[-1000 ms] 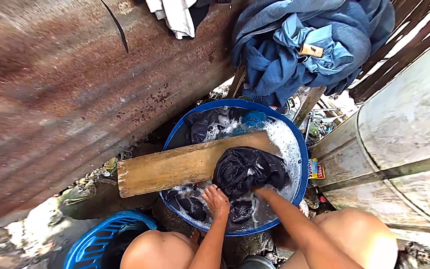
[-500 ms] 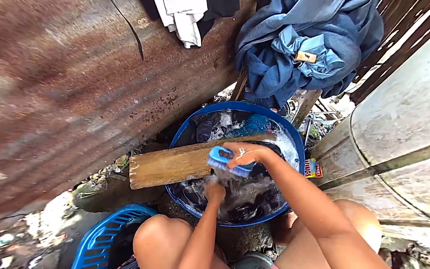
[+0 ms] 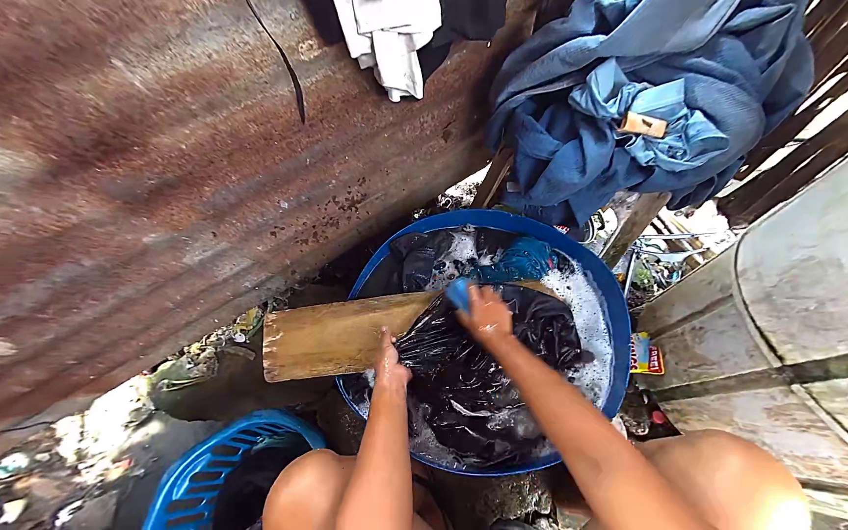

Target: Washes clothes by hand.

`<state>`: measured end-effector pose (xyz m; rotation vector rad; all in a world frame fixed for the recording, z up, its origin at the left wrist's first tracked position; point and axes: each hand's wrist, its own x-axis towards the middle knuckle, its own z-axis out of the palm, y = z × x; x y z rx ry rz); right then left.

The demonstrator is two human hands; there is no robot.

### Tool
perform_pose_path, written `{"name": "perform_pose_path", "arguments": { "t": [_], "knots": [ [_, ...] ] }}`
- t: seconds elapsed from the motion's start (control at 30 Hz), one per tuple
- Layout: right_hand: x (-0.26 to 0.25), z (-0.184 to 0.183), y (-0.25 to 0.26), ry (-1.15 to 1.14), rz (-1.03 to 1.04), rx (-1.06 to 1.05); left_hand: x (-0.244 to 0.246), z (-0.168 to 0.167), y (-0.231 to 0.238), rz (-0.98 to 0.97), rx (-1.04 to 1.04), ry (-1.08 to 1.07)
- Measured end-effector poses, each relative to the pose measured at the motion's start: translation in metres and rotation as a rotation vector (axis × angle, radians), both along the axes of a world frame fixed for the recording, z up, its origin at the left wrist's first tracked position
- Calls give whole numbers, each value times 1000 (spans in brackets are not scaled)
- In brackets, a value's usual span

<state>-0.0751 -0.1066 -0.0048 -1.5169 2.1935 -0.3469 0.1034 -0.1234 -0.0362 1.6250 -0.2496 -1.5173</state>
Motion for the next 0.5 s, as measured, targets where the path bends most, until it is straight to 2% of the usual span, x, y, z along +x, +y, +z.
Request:
{"name": "perform_pose_path", "arguments": {
  "t": [0.07,0.13,0.2,0.27,0.3,0.37,0.43,0.5],
  "knots": [
    [-46,-10,-7,6,-231,-11,-1,0,0,-18,16,-35],
    [-36,-11,-12,-49,-322,-35,-2,-3,0,-19,9,-45],
    [25,-11,-3,-136,-194,-79,-4,-6,0,-26,-9,-35],
    [84,-2,9,-200,81,-6,-2,-9,1,-1,-61,-15],
    [95,5,11,-182,208,45,-2,-8,2,15,-89,3],
    [69,2,6,-98,254,62,-2,-11,4,23,-37,-20],
    [11,-9,-8,-19,75,-7,-2,-11,-1,24,7,-37],
    [-35,-17,-20,-19,-189,-22,-3,-15,-3,18,17,-46]
  ]
}}
